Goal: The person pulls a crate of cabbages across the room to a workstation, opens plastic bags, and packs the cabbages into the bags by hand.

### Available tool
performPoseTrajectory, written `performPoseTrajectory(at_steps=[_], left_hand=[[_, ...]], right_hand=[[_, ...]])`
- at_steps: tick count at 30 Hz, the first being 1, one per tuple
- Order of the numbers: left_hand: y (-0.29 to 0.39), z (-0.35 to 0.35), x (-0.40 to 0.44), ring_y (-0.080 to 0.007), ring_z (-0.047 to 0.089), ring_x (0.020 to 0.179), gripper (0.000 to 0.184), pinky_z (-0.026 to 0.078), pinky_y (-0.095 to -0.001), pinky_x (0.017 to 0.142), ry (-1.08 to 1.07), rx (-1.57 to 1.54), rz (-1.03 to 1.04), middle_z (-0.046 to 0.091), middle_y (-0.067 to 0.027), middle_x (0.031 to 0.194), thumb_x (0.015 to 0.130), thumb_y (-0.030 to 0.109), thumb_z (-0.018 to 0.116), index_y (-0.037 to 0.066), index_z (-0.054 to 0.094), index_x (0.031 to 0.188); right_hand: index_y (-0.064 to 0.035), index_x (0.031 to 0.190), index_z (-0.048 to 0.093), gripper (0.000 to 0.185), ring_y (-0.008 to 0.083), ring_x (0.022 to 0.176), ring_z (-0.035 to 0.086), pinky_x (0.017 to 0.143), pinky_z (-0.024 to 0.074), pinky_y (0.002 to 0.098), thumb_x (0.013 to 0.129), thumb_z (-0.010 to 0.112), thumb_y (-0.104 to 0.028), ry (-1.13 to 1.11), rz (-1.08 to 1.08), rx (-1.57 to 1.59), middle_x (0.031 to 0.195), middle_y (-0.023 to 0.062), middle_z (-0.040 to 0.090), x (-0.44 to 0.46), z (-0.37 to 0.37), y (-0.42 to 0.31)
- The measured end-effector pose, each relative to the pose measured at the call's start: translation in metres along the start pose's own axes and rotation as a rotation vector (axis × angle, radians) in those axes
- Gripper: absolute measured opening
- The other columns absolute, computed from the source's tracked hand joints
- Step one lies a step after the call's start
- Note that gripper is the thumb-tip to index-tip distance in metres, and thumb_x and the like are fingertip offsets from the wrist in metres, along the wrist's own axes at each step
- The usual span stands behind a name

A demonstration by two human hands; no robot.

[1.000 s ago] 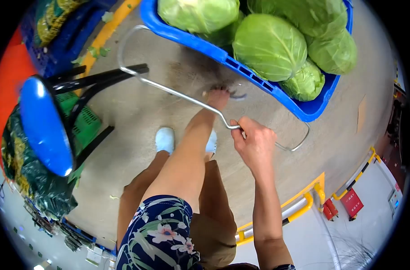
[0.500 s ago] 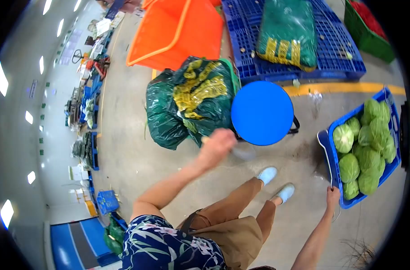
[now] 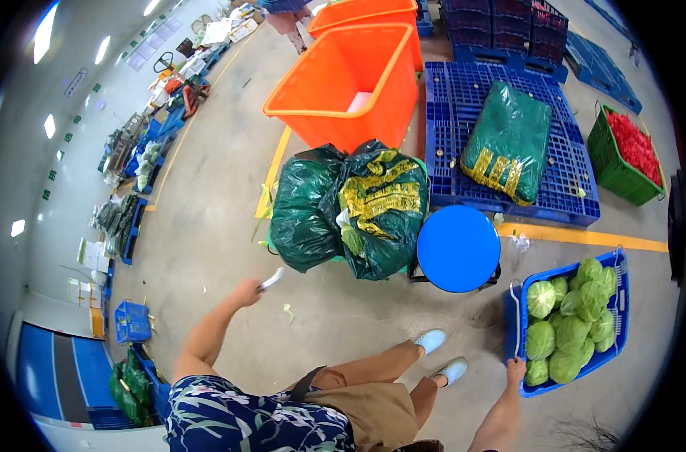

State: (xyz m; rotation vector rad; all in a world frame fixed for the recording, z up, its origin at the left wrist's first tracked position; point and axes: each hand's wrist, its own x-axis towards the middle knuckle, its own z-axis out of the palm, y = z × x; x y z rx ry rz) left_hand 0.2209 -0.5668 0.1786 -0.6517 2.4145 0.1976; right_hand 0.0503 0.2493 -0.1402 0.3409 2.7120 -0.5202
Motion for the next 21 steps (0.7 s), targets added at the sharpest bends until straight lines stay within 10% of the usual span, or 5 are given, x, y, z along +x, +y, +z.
performPoseTrajectory(at_steps=[5, 10, 16, 21], left_hand=[[-0.136, -0.034, -0.065, -0.0148, 0.059, 0.057, 0.021, 0.050, -0.0331, 0.051, 0.006, -0.387, -0.519, 0.064, -0.0071, 0.067, 0.070, 0.011, 0.060, 0.005, 0.066, 0.088], [-0.244, -0.020, -0.156, -0.0156, 0.057, 0.056, 0.030, 0.044, -0.0329, 0.045, 0.148, -0.618, -0.794, 0.060, -0.0050, 0.069, 0.071, 0.007, 0.061, 0.006, 0.058, 0.101], [-0.344, 0.133, -0.298, -0.0237, 0.058, 0.060, 0.028, 0.043, -0.0454, 0.053, -0.227, -1.160, -1.089, 0.059, -0.0094, 0.072, 0.077, 0.017, 0.057, 0.009, 0.056, 0.103], [-0.299, 0.162, -0.310, -0.0153, 0.060, 0.066, 0.026, 0.045, -0.0307, 0.055, -0.490, -0.772, -0.790, 0.062, -0.0040, 0.078, 0.076, 0.009, 0.061, 0.008, 0.059, 0.102]], right_hand=[[0.0013, 0.078, 0.060, 0.033, 0.0431, 0.082, 0.054, 0.075, 0.0431, 0.0490, 0.073, 0.054, -0.031, -0.053, -0.062, 0.091, 0.084, 0.0246, 0.059, -0.051, 0.041, -0.030], [0.0043, 0.079, 0.059, 0.028, 0.0370, 0.070, 0.057, 0.066, 0.0434, 0.0427, 0.073, 0.057, -0.023, -0.135, 0.004, 0.159, 0.074, 0.0235, 0.060, -0.116, 0.086, -0.057], [0.0013, 0.082, 0.062, 0.026, 0.0319, 0.068, 0.057, 0.064, 0.0443, 0.0400, 0.074, 0.058, -0.023, -0.220, 0.045, 0.150, 0.074, 0.0223, 0.060, -0.192, 0.130, -0.076], [0.0015, 0.080, 0.061, 0.024, 0.0384, 0.073, 0.059, 0.066, 0.0452, 0.0430, 0.075, 0.061, -0.022, -0.243, 0.046, 0.151, 0.078, 0.0251, 0.061, -0.263, 0.143, -0.117]])
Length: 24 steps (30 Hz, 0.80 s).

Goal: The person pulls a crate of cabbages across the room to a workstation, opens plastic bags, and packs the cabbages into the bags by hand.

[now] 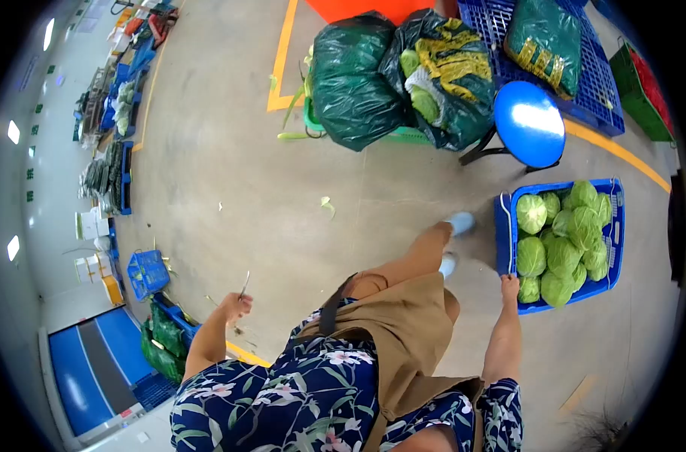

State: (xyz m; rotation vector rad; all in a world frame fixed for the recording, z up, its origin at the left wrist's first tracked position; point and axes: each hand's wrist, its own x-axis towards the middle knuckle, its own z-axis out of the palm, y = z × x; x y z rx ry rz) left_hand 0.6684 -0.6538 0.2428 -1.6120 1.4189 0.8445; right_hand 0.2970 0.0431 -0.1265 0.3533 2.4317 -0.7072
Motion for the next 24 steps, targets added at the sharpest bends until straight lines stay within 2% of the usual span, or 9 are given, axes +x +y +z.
performPoseTrajectory(at_steps=[2, 3, 6, 9, 12, 14, 18, 21, 24], left_hand=[[0.011, -0.021, 0.022, -0.0130, 0.061, 0.070, 0.029, 0.046, -0.0270, 0.056, 0.066, -0.117, 0.059, 0.063, -0.0037, 0.081, 0.075, 0.008, 0.064, 0.007, 0.059, 0.103], [0.012, -0.040, 0.030, -0.0130, 0.062, 0.071, 0.029, 0.047, -0.0279, 0.056, 0.065, -0.094, 0.096, 0.063, -0.0036, 0.081, 0.076, 0.009, 0.064, 0.007, 0.059, 0.104], [0.014, -0.106, 0.045, -0.0140, 0.064, 0.075, 0.030, 0.049, -0.0297, 0.059, 0.050, -0.076, 0.165, 0.064, -0.0030, 0.083, 0.078, 0.011, 0.063, 0.007, 0.059, 0.107], [-0.001, -0.179, 0.095, -0.0138, 0.063, 0.075, 0.031, 0.048, -0.0298, 0.059, 0.127, -0.103, 0.178, 0.064, -0.0026, 0.083, 0.078, 0.010, 0.062, 0.007, 0.058, 0.109], [-0.027, -0.242, 0.153, -0.0146, 0.063, 0.074, 0.034, 0.048, -0.0300, 0.059, 0.166, -0.070, 0.198, 0.064, -0.0029, 0.083, 0.076, 0.008, 0.063, 0.006, 0.057, 0.109], [-0.035, -0.290, 0.160, -0.0152, 0.063, 0.073, 0.034, 0.048, -0.0303, 0.058, 0.198, -0.024, 0.181, 0.064, -0.0031, 0.083, 0.076, 0.007, 0.063, 0.006, 0.057, 0.109], [-0.093, -0.357, 0.173, -0.0165, 0.063, 0.071, 0.034, 0.048, -0.0317, 0.056, 0.168, 0.023, 0.130, 0.064, -0.0041, 0.082, 0.076, 0.006, 0.062, 0.006, 0.056, 0.109], [-0.140, -0.389, 0.191, -0.0174, 0.063, 0.071, 0.033, 0.049, -0.0330, 0.056, 0.035, -0.121, 0.036, 0.064, -0.0059, 0.083, 0.076, 0.006, 0.062, 0.006, 0.057, 0.108], [-0.180, -0.398, 0.215, -0.0175, 0.064, 0.074, 0.036, 0.050, -0.0340, 0.059, -0.014, 0.029, 0.018, 0.065, -0.0062, 0.086, 0.076, 0.009, 0.064, 0.007, 0.057, 0.111]], right_hand=[[0.0024, 0.078, 0.061, 0.024, 0.0362, 0.068, 0.058, 0.065, 0.0455, 0.0427, 0.074, 0.061, -0.021, 0.074, -0.033, -0.052, 0.073, 0.0226, 0.061, -0.016, 0.025, -0.002], [0.0025, 0.078, 0.060, 0.023, 0.0356, 0.067, 0.058, 0.065, 0.0456, 0.0426, 0.074, 0.062, -0.020, 0.101, -0.020, -0.063, 0.072, 0.0217, 0.061, -0.021, 0.041, -0.001], [-0.0003, 0.079, 0.061, 0.025, 0.0404, 0.073, 0.060, 0.070, 0.0468, 0.0450, 0.074, 0.062, -0.025, 0.081, 0.009, -0.069, 0.074, 0.0222, 0.062, -0.044, 0.071, -0.020], [0.0004, 0.079, 0.061, 0.024, 0.0393, 0.074, 0.060, 0.070, 0.0465, 0.0445, 0.074, 0.061, -0.023, 0.125, 0.043, -0.031, 0.075, 0.0214, 0.062, -0.052, 0.124, -0.043], [0.0019, 0.074, 0.058, 0.021, 0.0283, 0.063, 0.055, 0.062, 0.0435, 0.0394, 0.073, 0.061, -0.019, 0.204, 0.037, 0.002, 0.067, 0.0154, 0.059, -0.040, 0.190, -0.042], [0.0016, 0.071, 0.058, 0.019, 0.0217, 0.058, 0.052, 0.058, 0.0420, 0.0363, 0.074, 0.061, -0.017, 0.249, 0.064, 0.071, 0.063, 0.0119, 0.057, -0.052, 0.214, -0.083], [0.0005, 0.073, 0.059, 0.018, 0.0244, 0.059, 0.054, 0.060, 0.0435, 0.0375, 0.074, 0.061, -0.017, 0.287, 0.039, 0.076, 0.065, 0.0131, 0.059, -0.103, 0.251, -0.146], [0.0000, 0.074, 0.061, 0.020, 0.0328, 0.065, 0.058, 0.065, 0.0453, 0.0406, 0.072, 0.061, -0.020, 0.280, 0.037, 0.045, 0.069, 0.0184, 0.060, -0.133, 0.284, -0.171], [-0.0005, 0.076, 0.061, 0.022, 0.0382, 0.070, 0.058, 0.067, 0.0456, 0.0432, 0.072, 0.060, -0.022, 0.283, 0.067, 0.044, 0.073, 0.0210, 0.061, -0.178, 0.305, -0.209]])
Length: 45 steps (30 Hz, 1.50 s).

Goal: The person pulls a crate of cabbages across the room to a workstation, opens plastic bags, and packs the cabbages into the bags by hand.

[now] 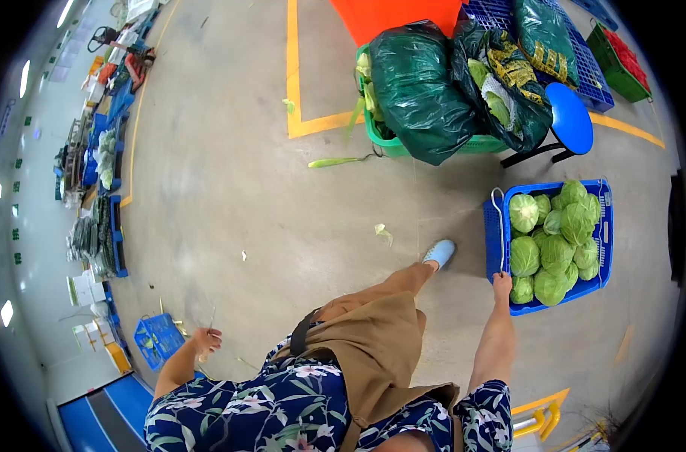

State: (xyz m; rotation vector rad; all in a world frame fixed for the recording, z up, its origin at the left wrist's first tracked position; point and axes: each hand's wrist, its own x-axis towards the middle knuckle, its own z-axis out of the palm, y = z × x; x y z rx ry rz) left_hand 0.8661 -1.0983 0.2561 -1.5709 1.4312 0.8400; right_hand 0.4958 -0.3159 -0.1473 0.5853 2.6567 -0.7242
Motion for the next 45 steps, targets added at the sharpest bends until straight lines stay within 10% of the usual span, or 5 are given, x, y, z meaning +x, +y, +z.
performPoseTrajectory(at_steps=[21, 24, 32, 38, 45], left_hand=[[0.121, -0.373, 0.209, -0.0146, 0.063, 0.075, 0.041, 0.052, -0.0294, 0.061, -0.202, 0.252, 0.252, 0.066, -0.0050, 0.087, 0.073, 0.014, 0.065, 0.008, 0.059, 0.113], [0.182, -0.445, 0.178, -0.0136, 0.060, 0.067, 0.035, 0.048, -0.0279, 0.053, 0.247, 0.322, 0.426, 0.065, -0.0041, 0.077, 0.070, 0.010, 0.061, 0.009, 0.063, 0.105], [0.093, -0.582, 0.241, -0.0182, 0.063, 0.065, 0.041, 0.051, -0.0333, 0.052, 0.221, 0.324, 0.075, 0.064, -0.0055, 0.079, 0.069, 0.007, 0.066, 0.009, 0.059, 0.110], [0.079, -0.656, 0.362, -0.0191, 0.063, 0.066, 0.047, 0.052, -0.0351, 0.051, 0.028, 0.338, 0.286, 0.064, -0.0065, 0.083, 0.066, 0.004, 0.068, 0.009, 0.058, 0.112], [0.224, -0.788, 0.324, -0.0123, 0.061, 0.065, 0.037, 0.048, -0.0275, 0.049, 0.248, 0.406, 0.438, 0.063, -0.0045, 0.079, 0.070, 0.007, 0.061, 0.005, 0.059, 0.107]], right_hand=[[0.0019, 0.081, 0.060, 0.027, 0.0420, 0.075, 0.056, 0.068, 0.0436, 0.0467, 0.070, 0.060, -0.022, -0.003, 0.181, 0.084, 0.080, 0.0242, 0.060, -0.211, 0.190, -0.202], [0.0016, 0.081, 0.060, 0.021, 0.0362, 0.066, 0.056, 0.063, 0.0440, 0.0433, 0.071, 0.059, -0.017, 0.046, 0.204, 0.031, 0.074, 0.0195, 0.060, -0.210, 0.243, -0.235], [0.0039, 0.077, 0.060, 0.026, 0.0401, 0.075, 0.057, 0.072, 0.0441, 0.0448, 0.070, 0.059, -0.021, 0.054, 0.334, 0.287, 0.077, 0.0238, 0.060, -0.268, 0.331, -0.351], [0.0055, 0.075, 0.058, 0.025, 0.0425, 0.073, 0.056, 0.071, 0.0432, 0.0465, 0.070, 0.057, -0.019, 0.073, 0.204, 0.138, 0.074, 0.0260, 0.059, -0.372, 0.371, -0.426], [0.0064, 0.077, 0.056, 0.023, 0.0322, 0.064, 0.049, 0.065, 0.0411, 0.0426, 0.072, 0.056, -0.016, 0.019, 0.260, 0.233, 0.070, 0.0194, 0.055, -0.468, 0.438, -0.531]])
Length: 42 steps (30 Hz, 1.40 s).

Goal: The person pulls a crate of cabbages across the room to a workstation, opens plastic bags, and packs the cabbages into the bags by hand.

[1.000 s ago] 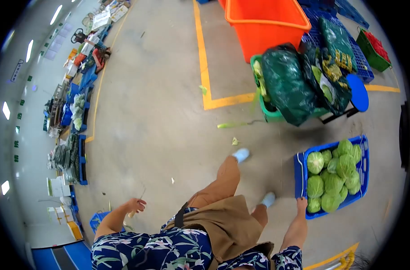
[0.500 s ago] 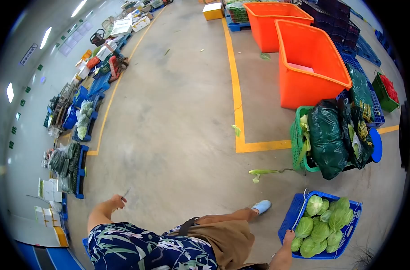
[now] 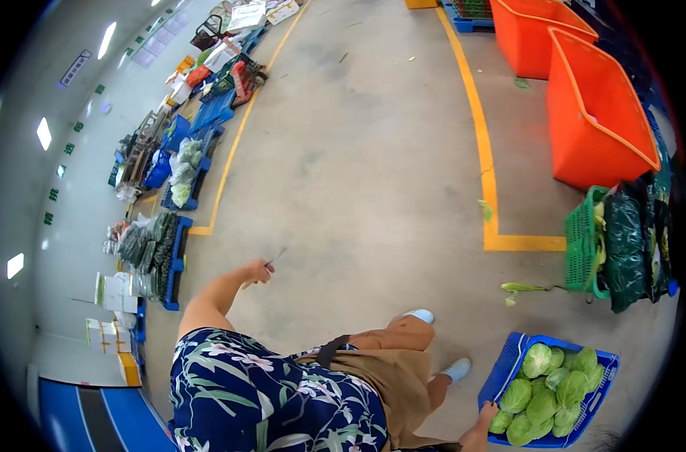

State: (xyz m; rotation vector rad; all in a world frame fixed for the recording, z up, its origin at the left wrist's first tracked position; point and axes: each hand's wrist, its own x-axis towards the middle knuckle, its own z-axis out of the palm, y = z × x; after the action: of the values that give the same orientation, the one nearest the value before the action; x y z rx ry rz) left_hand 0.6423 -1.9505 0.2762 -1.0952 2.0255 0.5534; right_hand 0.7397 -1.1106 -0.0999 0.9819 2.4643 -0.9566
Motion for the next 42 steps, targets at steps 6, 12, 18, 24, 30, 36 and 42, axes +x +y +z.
performPoseTrajectory(at_steps=[6, 12, 18, 24, 30, 36, 42], left_hand=[[-0.112, -0.114, 0.100, -0.0125, 0.058, 0.056, 0.033, 0.046, -0.0268, 0.045, 0.203, -0.061, 0.143, 0.063, -0.0058, 0.069, 0.071, 0.007, 0.058, 0.005, 0.061, 0.104], [-0.345, -0.146, 0.081, -0.0174, 0.059, 0.051, 0.034, 0.047, -0.0314, 0.043, 0.136, -0.004, -0.357, 0.063, -0.0085, 0.067, 0.070, 0.003, 0.062, 0.007, 0.062, 0.104], [-0.460, -0.131, 0.056, -0.0193, 0.064, 0.064, 0.032, 0.051, -0.0340, 0.051, -0.151, -0.080, -0.500, 0.065, -0.0082, 0.075, 0.070, 0.003, 0.065, 0.007, 0.061, 0.102], [-0.469, -0.268, 0.188, -0.0163, 0.060, 0.061, 0.038, 0.047, -0.0294, 0.045, 0.059, -0.065, -0.200, 0.064, -0.0075, 0.076, 0.069, 0.005, 0.062, 0.004, 0.059, 0.108], [-0.459, -0.423, 0.249, -0.0164, 0.061, 0.061, 0.029, 0.049, -0.0282, 0.051, 0.146, 0.035, -0.137, 0.064, -0.0083, 0.071, 0.070, 0.006, 0.058, 0.005, 0.062, 0.098], [-0.607, -0.492, 0.306, -0.0195, 0.062, 0.061, 0.024, 0.049, -0.0307, 0.052, 0.238, -0.002, -0.141, 0.064, -0.0096, 0.070, 0.070, 0.005, 0.057, 0.007, 0.062, 0.093], [-0.864, -0.450, 0.303, -0.0270, 0.062, 0.063, 0.019, 0.048, -0.0411, 0.052, -0.146, -0.315, -0.571, 0.062, -0.0157, 0.073, 0.081, 0.010, 0.053, 0.007, 0.057, 0.100]], right_hand=[[0.0068, 0.082, 0.055, 0.023, 0.0244, 0.065, 0.045, 0.063, 0.0393, 0.0380, 0.074, 0.054, -0.015, -0.005, 0.168, 0.259, 0.074, 0.0146, 0.054, -0.049, 0.079, -0.097], [0.0041, 0.097, 0.055, 0.031, 0.0257, 0.068, 0.050, 0.067, 0.0434, 0.0389, 0.074, 0.054, -0.016, -0.112, 0.413, 0.396, 0.080, 0.0115, 0.057, -0.081, 0.166, -0.175], [0.0052, 0.093, 0.057, 0.028, 0.0265, 0.072, 0.052, 0.069, 0.0440, 0.0372, 0.073, 0.054, -0.015, -0.125, 0.281, 0.377, 0.084, 0.0133, 0.059, -0.165, 0.254, -0.170], [0.0075, 0.089, 0.055, 0.026, 0.0270, 0.071, 0.050, 0.068, 0.0422, 0.0377, 0.074, 0.053, -0.013, -0.098, 0.077, 0.221, 0.082, 0.0150, 0.059, -0.279, 0.311, -0.197], [0.0050, 0.085, 0.054, 0.022, 0.0229, 0.065, 0.046, 0.062, 0.0397, 0.0364, 0.075, 0.053, -0.014, -0.077, 0.149, 0.183, 0.074, 0.0115, 0.052, -0.364, 0.411, -0.275], [-0.0007, 0.086, 0.055, 0.019, 0.0207, 0.058, 0.045, 0.050, 0.0378, 0.0353, 0.077, 0.052, -0.018, -0.117, 0.296, 0.378, 0.069, 0.0083, 0.048, -0.394, 0.506, -0.362], [-0.0101, 0.097, 0.053, 0.023, 0.0149, 0.042, 0.038, 0.034, 0.0283, 0.0313, 0.080, 0.053, -0.026, -0.176, 0.447, 0.346, 0.059, 0.0044, 0.040, -0.493, 0.565, -0.460]])
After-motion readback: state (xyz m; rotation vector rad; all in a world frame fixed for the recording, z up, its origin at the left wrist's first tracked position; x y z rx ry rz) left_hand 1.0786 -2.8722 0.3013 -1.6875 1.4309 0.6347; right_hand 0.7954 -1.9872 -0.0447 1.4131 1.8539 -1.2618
